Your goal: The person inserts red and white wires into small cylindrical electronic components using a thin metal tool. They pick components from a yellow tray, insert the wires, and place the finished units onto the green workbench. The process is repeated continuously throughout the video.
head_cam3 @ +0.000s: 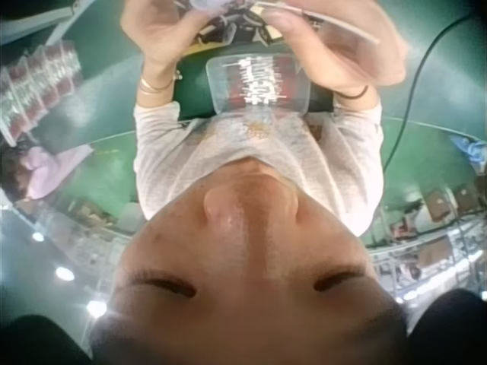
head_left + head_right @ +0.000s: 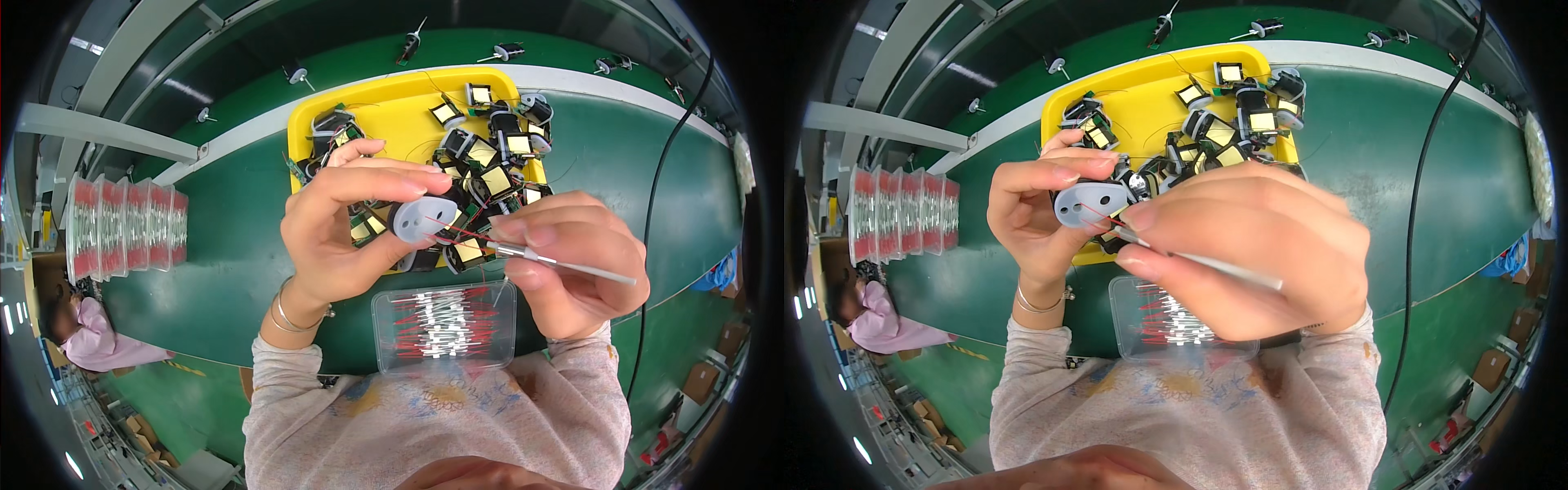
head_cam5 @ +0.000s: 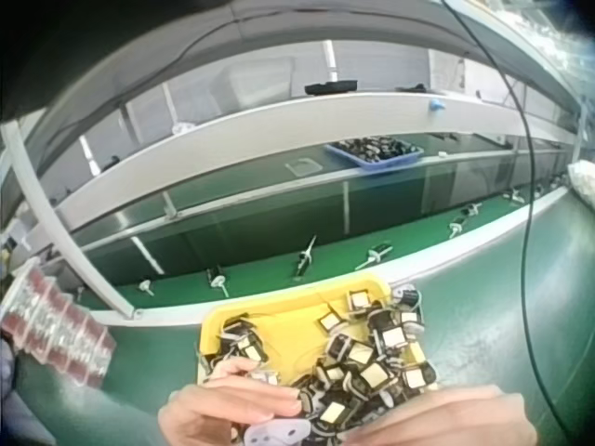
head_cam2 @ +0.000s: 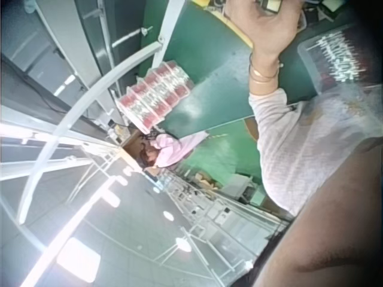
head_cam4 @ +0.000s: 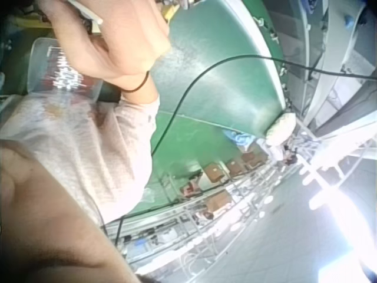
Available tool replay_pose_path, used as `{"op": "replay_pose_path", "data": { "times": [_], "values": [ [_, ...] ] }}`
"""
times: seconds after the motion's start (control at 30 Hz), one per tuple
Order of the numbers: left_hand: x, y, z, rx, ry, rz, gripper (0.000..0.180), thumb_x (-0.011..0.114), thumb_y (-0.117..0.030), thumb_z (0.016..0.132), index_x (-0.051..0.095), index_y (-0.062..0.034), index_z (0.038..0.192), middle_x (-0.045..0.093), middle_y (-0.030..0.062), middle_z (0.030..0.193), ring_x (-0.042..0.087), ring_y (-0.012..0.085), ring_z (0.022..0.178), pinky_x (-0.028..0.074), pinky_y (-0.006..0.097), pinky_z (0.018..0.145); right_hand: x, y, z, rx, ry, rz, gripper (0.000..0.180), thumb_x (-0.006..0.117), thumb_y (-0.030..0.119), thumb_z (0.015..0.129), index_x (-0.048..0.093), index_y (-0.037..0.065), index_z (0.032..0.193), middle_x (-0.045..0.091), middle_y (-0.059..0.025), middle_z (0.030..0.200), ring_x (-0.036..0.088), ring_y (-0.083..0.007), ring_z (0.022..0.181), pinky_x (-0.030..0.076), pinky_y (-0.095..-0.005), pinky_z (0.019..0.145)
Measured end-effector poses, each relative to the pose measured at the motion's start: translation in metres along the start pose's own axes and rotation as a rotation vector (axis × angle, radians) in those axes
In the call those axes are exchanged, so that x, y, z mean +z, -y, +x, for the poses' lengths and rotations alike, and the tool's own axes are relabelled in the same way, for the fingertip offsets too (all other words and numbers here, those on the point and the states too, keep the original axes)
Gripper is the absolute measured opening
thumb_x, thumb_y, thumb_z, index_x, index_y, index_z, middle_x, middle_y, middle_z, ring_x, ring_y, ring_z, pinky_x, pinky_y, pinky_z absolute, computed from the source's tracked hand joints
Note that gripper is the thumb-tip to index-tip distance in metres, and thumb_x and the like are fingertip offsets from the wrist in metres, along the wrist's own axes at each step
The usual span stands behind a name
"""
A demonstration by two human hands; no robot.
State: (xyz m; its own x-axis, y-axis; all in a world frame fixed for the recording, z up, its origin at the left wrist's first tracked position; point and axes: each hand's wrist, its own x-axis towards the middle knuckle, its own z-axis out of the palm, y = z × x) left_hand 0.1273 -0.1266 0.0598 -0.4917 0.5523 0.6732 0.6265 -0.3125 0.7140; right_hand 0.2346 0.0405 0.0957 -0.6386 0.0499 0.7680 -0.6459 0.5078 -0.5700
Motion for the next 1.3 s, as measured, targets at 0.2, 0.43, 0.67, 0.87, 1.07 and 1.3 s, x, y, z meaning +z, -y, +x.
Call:
{"op": "replay_pose_path", "data": {
  "times": [0.2,0.43,0.67,0.87,1.07,1.3],
  "values": [
    [0.002,-0.001,-0.002,-0.012,-0.011,0.033,0.033,0.069,-0.001,0.067,0.054,-0.0074,0.095,0.066,0.0109,0.093,0.062,0.0216,0.091,0.031,0.039,0.091,-0.001,-0.005,0.0,-0.004,-0.002,0.027,0.019,0.066,-0.001,0.07,0.054,-0.004,0.084,0.062,-0.0169,0.073,0.062,-0.0246,0.062,0.049,-0.0302,0.056],
    [0.002,0.0,-0.001,0.007,-0.009,0.044,0.035,0.07,0.0,0.066,0.053,-0.007,0.096,0.066,0.0114,0.093,0.062,0.0221,0.09,0.031,0.039,0.09,-0.001,-0.005,0.0,-0.025,-0.02,0.006,0.02,0.065,-0.005,0.068,0.054,-0.005,0.085,0.062,-0.017,0.072,0.062,-0.0248,0.062,0.05,-0.031,0.055],
    [0.002,-0.001,-0.001,0.007,0.003,0.05,0.037,0.07,0.001,0.064,0.053,-0.0069,0.096,0.066,0.0116,0.093,0.062,0.0223,0.091,0.031,0.039,0.09,-0.001,-0.012,-0.005,0.027,-0.037,0.067,0.022,0.06,-0.011,0.069,0.052,-0.009,0.089,0.059,-0.019,0.079,0.062,-0.0259,0.067,0.053,-0.0327,0.06],
    [0.003,-0.002,0.0,0.007,0.005,0.064,0.037,0.07,0.001,0.064,0.053,-0.0068,0.095,0.066,0.0115,0.092,0.063,0.022,0.091,0.031,0.039,0.09,-0.003,-0.011,-0.005,0.093,-0.022,0.098,0.021,0.059,-0.012,0.07,0.051,-0.01,0.09,0.059,-0.0187,0.081,0.061,-0.0255,0.07,0.053,-0.0332,0.062],
    [0.003,-0.001,-0.001,0.03,-0.006,0.076,0.037,0.071,0.0,0.064,0.053,-0.0063,0.095,0.066,0.0122,0.091,0.063,0.0229,0.09,0.032,0.038,0.09,-0.001,-0.01,-0.001,-0.026,-0.026,0.049,0.023,0.064,-0.01,0.065,0.054,-0.007,0.085,0.061,-0.0172,0.075,0.063,-0.0259,0.066,0.052,-0.0325,0.059],
    [0.003,-0.001,-0.001,0.039,-0.043,0.112,0.037,0.072,-0.001,0.064,0.053,-0.0063,0.095,0.066,0.0124,0.091,0.063,0.0228,0.088,0.032,0.038,0.091,0.007,-0.001,-0.004,-0.097,-0.07,-0.07,0.028,0.073,-0.005,0.056,0.059,-0.003,0.081,0.062,-0.0127,0.075,0.064,-0.0263,0.067,0.052,-0.0326,0.058]
  ]
}}
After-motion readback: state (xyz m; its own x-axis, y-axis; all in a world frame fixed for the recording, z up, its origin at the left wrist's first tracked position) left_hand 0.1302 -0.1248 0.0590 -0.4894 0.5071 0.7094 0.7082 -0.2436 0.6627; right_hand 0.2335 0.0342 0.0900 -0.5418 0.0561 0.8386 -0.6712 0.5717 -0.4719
